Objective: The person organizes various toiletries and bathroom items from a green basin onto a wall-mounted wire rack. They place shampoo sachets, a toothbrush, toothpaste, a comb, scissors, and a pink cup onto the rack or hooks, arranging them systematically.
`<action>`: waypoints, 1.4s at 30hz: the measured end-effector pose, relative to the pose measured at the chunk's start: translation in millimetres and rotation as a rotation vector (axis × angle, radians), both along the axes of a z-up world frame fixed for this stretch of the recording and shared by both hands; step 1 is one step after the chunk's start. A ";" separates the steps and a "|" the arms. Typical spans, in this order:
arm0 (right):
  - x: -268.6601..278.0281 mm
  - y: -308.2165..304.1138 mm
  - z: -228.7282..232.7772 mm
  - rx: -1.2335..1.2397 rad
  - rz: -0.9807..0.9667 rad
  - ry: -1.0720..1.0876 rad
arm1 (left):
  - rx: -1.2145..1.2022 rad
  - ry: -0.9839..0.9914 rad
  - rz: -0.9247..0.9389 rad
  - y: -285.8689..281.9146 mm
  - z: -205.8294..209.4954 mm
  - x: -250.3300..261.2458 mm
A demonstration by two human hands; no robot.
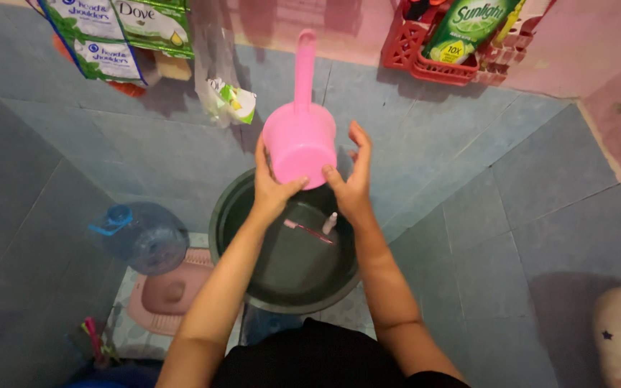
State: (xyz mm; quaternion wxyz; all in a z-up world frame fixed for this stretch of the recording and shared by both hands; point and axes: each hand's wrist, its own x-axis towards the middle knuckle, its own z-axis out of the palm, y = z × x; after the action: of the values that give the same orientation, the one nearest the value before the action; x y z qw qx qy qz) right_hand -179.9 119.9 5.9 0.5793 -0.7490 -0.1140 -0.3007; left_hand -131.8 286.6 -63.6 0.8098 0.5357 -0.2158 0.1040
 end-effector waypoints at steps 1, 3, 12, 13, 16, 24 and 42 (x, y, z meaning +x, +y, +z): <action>10.2 -2.9 -3.8 0.072 0.118 0.002 | 0.004 -0.011 -0.023 -1.6 7.5 7.7; 30.0 -6.8 -9.1 0.217 0.355 0.007 | 0.000 -0.035 -0.057 -6.2 22.2 22.1; 76.8 -15.5 -13.9 0.348 0.367 -0.092 | -0.015 -0.076 -0.112 -17.9 54.4 61.8; 80.0 -16.0 -15.7 0.353 0.364 -0.085 | -0.013 -0.070 -0.109 -17.7 54.2 62.7; 87.4 -15.8 -20.3 0.378 0.366 -0.059 | -0.021 -0.035 -0.123 -16.2 52.8 66.6; 107.2 -16.2 -35.3 0.368 0.383 -0.071 | 0.021 -0.034 -0.100 -13.8 38.3 89.7; 111.4 -58.9 -102.0 0.399 0.400 0.125 | 0.062 0.080 -0.140 -15.2 3.0 122.0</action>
State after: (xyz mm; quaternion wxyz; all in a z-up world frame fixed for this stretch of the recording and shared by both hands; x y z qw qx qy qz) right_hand -68.5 61.0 -96.1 0.7690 -0.5998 -0.1620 -0.1502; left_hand -9.8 271.4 -60.5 0.8061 0.5476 -0.2235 0.0190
